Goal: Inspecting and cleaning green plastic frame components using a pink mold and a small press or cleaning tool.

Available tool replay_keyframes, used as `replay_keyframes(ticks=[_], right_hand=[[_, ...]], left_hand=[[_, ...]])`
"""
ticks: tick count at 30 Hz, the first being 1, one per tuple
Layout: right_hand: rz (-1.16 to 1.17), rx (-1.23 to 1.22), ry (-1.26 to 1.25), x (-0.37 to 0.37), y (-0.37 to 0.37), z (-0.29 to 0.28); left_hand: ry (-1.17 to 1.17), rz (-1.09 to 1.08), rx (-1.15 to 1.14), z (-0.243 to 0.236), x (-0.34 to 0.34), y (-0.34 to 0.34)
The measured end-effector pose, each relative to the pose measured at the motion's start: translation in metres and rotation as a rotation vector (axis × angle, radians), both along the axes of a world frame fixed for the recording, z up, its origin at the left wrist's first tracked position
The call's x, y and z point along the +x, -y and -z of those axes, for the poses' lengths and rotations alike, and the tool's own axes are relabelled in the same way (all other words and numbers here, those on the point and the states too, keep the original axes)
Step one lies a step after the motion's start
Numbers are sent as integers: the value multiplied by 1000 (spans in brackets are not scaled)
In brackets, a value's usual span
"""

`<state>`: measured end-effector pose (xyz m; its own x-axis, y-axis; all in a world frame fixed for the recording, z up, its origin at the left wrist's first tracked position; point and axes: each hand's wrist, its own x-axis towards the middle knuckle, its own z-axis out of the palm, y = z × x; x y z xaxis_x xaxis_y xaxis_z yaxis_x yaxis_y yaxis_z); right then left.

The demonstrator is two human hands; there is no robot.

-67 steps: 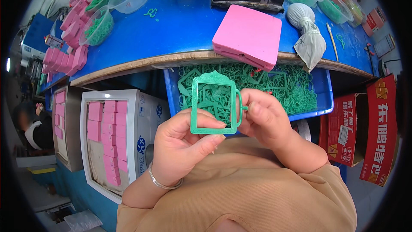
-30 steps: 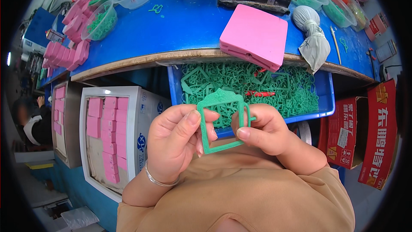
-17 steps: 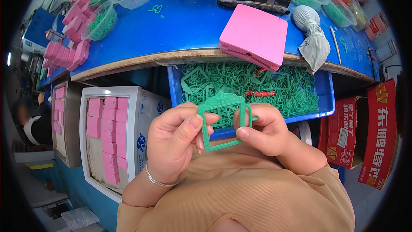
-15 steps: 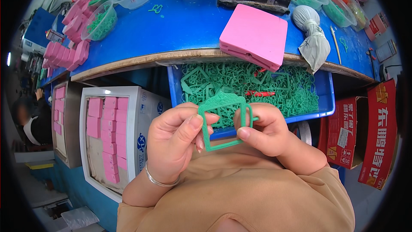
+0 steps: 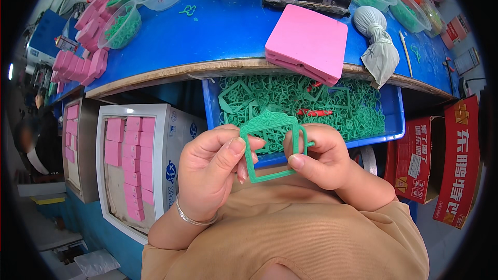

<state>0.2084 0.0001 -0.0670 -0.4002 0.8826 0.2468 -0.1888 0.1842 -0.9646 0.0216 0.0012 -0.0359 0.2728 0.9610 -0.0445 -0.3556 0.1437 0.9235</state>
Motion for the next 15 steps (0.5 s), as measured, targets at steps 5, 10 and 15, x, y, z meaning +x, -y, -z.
replay_keyframes(ticks=[5, 10, 15], right_hand=[[3, 5, 3, -1, 0, -1], [29, 30, -70, -3, -1, 2], [65, -38, -92, -1, 0, 3]], left_hand=[[14, -21, -28, 1, 0, 1], [45, 2, -40, 1, -2, 1], [37, -17, -35, 3, -2, 1]])
